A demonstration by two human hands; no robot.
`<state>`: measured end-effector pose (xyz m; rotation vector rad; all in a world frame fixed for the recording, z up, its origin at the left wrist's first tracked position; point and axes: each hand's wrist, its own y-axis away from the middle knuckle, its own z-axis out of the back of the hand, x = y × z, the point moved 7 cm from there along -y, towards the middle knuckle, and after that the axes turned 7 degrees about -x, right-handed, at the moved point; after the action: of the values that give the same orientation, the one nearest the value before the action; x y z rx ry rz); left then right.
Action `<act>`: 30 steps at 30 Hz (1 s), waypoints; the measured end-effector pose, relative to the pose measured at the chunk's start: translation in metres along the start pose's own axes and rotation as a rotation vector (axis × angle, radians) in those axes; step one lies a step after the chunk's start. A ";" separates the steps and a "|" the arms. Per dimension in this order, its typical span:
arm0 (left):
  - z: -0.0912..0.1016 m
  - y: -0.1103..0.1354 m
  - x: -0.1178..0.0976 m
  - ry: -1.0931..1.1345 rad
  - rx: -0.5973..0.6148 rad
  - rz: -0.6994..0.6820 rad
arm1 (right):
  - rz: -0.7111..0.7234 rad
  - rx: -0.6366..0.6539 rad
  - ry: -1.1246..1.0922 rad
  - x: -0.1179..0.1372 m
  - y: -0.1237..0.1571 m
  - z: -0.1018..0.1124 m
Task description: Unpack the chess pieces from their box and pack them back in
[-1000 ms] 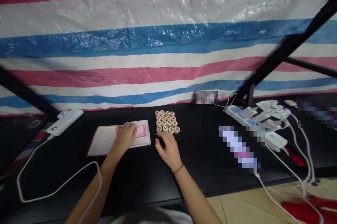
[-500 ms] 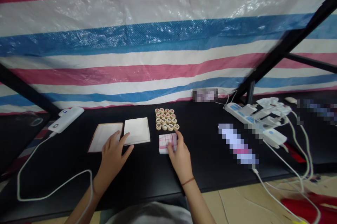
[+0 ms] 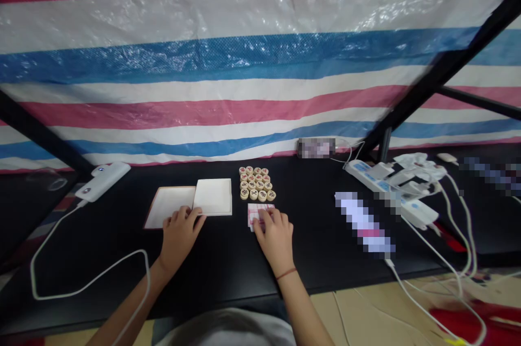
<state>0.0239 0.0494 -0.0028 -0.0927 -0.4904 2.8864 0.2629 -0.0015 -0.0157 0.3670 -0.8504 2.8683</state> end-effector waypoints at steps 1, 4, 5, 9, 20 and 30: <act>-0.001 -0.002 0.000 -0.003 -0.002 -0.002 | 0.001 -0.019 -0.013 0.000 -0.001 0.002; -0.006 -0.009 -0.001 -0.010 -0.003 0.010 | 0.017 -0.081 -0.081 0.006 -0.003 0.010; -0.008 -0.011 -0.001 -0.012 0.000 0.020 | 0.038 -0.090 -0.115 0.012 -0.004 0.012; -0.014 -0.023 -0.006 0.010 0.028 0.053 | 0.217 -0.013 -0.259 0.059 -0.019 0.002; -0.016 -0.023 0.034 0.077 0.023 -0.080 | 0.347 0.264 -0.167 0.118 -0.052 -0.061; -0.039 -0.049 0.018 0.123 0.035 -0.142 | 0.331 0.267 -0.175 0.112 -0.052 -0.060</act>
<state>0.0200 0.1109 -0.0242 -0.2198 -0.4061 2.7290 0.1535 0.0807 -0.0077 0.5602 -0.5986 3.3106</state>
